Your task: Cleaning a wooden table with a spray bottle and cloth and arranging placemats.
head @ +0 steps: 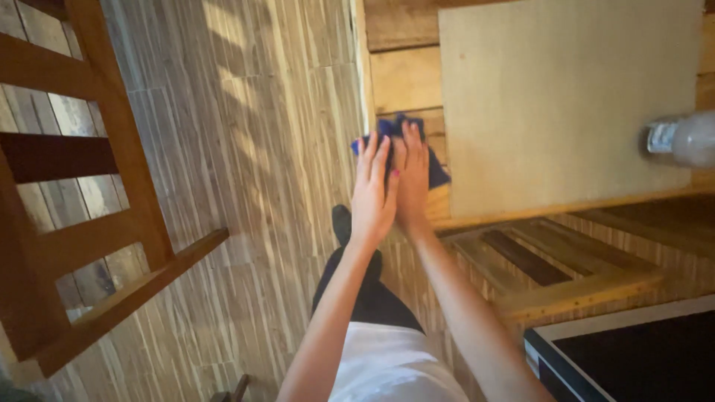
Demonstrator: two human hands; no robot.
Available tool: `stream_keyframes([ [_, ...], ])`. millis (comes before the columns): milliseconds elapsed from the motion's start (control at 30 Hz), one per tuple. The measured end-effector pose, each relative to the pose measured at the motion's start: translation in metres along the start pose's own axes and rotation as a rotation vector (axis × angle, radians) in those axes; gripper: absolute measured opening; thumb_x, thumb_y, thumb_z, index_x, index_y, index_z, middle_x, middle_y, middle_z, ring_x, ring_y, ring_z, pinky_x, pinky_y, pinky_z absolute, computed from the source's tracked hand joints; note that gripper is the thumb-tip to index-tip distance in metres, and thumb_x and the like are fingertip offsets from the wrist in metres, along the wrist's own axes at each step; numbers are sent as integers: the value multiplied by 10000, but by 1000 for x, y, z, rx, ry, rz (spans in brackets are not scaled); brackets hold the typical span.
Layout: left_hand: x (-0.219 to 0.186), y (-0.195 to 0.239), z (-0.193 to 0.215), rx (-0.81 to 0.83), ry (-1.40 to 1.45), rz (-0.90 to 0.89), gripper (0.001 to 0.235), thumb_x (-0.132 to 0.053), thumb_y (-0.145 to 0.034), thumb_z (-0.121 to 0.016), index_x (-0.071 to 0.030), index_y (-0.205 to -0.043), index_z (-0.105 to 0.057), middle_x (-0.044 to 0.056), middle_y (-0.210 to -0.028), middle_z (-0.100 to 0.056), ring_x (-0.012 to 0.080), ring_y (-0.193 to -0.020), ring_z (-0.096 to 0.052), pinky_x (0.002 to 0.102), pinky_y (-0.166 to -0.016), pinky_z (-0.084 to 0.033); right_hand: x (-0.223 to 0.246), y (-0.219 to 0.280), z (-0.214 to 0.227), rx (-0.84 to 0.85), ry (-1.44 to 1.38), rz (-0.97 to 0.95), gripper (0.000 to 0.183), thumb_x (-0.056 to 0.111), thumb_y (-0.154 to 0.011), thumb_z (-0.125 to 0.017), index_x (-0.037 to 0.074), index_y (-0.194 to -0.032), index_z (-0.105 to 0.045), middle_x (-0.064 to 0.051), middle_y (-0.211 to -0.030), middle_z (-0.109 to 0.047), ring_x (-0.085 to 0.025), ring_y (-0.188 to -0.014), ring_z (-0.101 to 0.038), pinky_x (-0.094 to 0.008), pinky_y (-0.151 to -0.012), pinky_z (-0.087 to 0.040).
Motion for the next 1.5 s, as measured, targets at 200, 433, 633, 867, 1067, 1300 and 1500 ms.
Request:
stream_keyframes([
  [200, 4, 34, -27, 16, -35, -92, 541, -131, -1082, -488, 7, -1587, -351, 217, -1692, -268, 424, -1605, -182, 485, -1301, -227, 1, 41, 29, -40, -130, -33, 496, 234, -1055, -408, 35, -1509, -418, -210, -1636, -349, -384, -1555, -288, -540, -1255, -250],
  [433, 7, -18, -28, 55, -79, -159, 563, -148, -1067, -517, 32, -1577, -358, 225, -1670, -304, 411, -1594, -226, 481, -1304, -241, -13, -4, 13, -119, -28, -27, 506, 243, -1087, -422, 8, -1533, -378, -224, -1636, -341, -393, -1558, -300, -524, -1264, -277],
  [633, 14, -112, -20, 41, -108, -205, 593, -180, -1056, -559, 46, -1565, -354, 236, -1652, -313, 417, -1583, -243, 479, -1294, -261, -23, -100, 0, -108, 22, -34, 524, 221, -1068, -494, 6, -1532, -379, -242, -1632, -348, -402, -1541, -323, -537, -1249, -295],
  [867, 27, -240, 0, 177, -137, -211, 599, -195, -1054, -541, 57, -1563, -353, 247, -1644, -321, 429, -1571, -258, 490, -1289, -257, -29, -217, -34, -116, 91, -136, 534, 259, -1056, -464, 27, -1530, -386, -235, -1641, -341, -403, -1548, -317, -547, -1242, -291],
  [1067, 34, -336, 11, 208, -146, -263, 577, -195, -1074, -518, 73, -1559, -355, 254, -1647, -325, 434, -1577, -253, 494, -1298, -255, -36, -304, -53, -109, 103, -169, 540, 269, -1075, -447, 33, -1555, -376, -215, -1670, -294, -375, -1576, -275, -553, -1263, -274],
  [1300, 30, -352, 13, 225, -141, -262, 587, -206, -1066, -548, 66, -1552, -364, 270, -1632, -339, 450, -1563, -262, 497, -1288, -263, -38, -319, -55, -96, 67, -220, 515, 260, -1064, -482, 66, -1535, -405, -206, -1676, -306, -372, -1583, -271, -557, -1268, -266],
  [1500, 34, -322, 13, 275, -118, -273, 586, -242, -1058, -584, 54, -1531, -405, 260, -1606, -387, 443, -1553, -306, 495, -1278, -295, -26, -283, -41, -144, -62, -218, 487, 226, -1052, -510, 39, -1495, -436, -207, -1655, -332, -381, -1573, -279, -549, -1272, -264],
])
Point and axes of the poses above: each hand's wrist, its own y-axis away from the middle knuckle, its own z-axis out of the back of the hand, x = y × z, the point moved 7 cm from there along -y, towards the middle knuckle
